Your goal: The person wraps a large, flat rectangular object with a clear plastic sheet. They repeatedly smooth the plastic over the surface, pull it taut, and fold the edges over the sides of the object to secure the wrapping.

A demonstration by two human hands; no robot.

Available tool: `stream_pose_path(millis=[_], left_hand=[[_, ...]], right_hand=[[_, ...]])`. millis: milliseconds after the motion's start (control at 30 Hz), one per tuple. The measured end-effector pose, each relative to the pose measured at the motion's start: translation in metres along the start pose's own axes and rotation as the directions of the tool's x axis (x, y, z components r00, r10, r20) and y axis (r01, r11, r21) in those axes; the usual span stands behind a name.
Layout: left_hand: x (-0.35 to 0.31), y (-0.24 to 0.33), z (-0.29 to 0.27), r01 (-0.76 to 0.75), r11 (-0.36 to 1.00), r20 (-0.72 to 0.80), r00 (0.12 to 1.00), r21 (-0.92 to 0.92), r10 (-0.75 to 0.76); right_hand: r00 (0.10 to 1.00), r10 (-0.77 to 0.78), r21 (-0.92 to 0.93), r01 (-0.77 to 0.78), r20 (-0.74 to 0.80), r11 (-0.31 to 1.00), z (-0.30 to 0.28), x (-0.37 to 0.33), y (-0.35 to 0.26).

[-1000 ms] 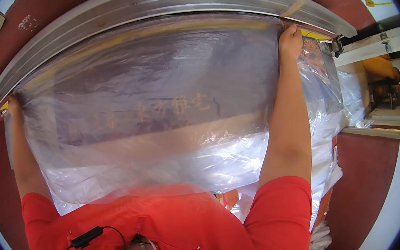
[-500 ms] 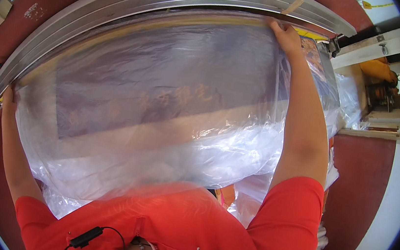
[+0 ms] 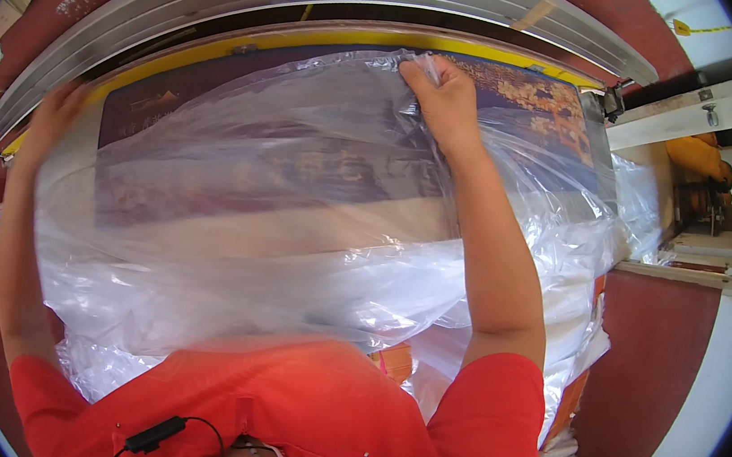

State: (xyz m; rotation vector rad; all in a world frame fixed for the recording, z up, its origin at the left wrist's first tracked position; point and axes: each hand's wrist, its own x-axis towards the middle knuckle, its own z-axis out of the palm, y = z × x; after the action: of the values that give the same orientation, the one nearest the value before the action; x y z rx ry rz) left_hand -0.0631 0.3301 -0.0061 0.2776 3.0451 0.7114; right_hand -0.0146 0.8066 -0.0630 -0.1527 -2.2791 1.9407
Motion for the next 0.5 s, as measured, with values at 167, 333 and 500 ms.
stream_pose_path(millis=[167,333,500], left_hand=[[0.053,0.235,0.153,-0.189,0.885,0.242,0.919,-0.425,0.312],[0.032,0.240,0.177,0.077,0.283,0.164,0.941,-0.956,0.297],[-0.038,0.055,0.060,0.181,0.620,0.298,0.950,-0.763,0.090]], right_hand=[[0.996,-0.085,0.075,0.082,0.033,0.994,0.002,0.007,0.007],[0.962,-0.035,-0.191,0.089,0.270,0.978,-0.002,-0.005,-0.015],[0.868,0.049,-0.459,0.213,0.494,0.862,0.017,-0.050,-0.045]])
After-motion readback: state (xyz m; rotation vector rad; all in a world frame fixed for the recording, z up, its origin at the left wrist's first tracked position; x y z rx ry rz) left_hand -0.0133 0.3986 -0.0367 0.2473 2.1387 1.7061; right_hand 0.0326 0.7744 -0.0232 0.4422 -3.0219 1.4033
